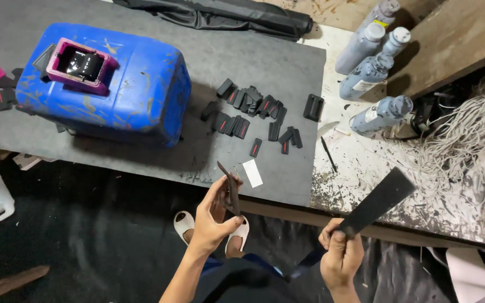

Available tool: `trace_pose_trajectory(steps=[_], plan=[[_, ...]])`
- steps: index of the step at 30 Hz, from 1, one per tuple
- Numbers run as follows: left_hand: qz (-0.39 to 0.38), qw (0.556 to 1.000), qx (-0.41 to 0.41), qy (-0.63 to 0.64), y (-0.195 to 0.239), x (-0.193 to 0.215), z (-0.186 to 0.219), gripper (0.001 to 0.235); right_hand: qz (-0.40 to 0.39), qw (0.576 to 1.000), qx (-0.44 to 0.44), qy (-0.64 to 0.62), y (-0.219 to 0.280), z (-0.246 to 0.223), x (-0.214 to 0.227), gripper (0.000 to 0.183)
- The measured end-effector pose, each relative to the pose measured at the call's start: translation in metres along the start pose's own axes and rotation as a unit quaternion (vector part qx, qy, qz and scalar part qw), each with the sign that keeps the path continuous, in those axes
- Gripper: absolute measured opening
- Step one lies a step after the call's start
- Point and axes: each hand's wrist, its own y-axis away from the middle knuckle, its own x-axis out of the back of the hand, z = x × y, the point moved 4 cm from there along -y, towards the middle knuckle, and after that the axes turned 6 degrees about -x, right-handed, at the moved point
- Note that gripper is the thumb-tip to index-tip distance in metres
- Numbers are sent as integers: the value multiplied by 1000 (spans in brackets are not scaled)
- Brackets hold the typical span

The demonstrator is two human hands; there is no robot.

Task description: Measuring a component with a caliper and pouring edge dye into a machine reservoir

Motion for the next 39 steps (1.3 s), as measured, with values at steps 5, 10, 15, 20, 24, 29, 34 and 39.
trace_pose_trajectory(steps=[5, 10, 15, 20, 24, 29, 34, 39], plan=[[20, 994, -67, -84, 3, 1, 19, 82, -12, 991, 40, 127, 20, 18, -14, 31], [39, 984, -105, -137, 0, 3, 35, 80, -129, 983, -35, 122, 43, 32, -15, 58], [73, 963, -180, -187, -5, 6, 49, 73, -177, 968, -77, 159, 40, -16, -27, 40], [58, 960, -234, -145, -2, 25, 39, 85, -193, 953, 94, 214, 49, -41, -31, 35], [71, 956, -230, -166, -7, 32, 42, 81, -184, 938, 143, 257, 54, -36, -24, 34], [54, 932, -261, -245, -8, 35, 47, 81, -203, 928, 71, 304, 62, -32, -20, 36], [35, 914, -283, -288, -7, 34, 47, 82, -213, 928, 66, 299, 64, -30, -21, 36], [16, 920, -283, -270, -4, 34, 43, 81, -219, 930, 77, 285, 64, -20, -15, 37]])
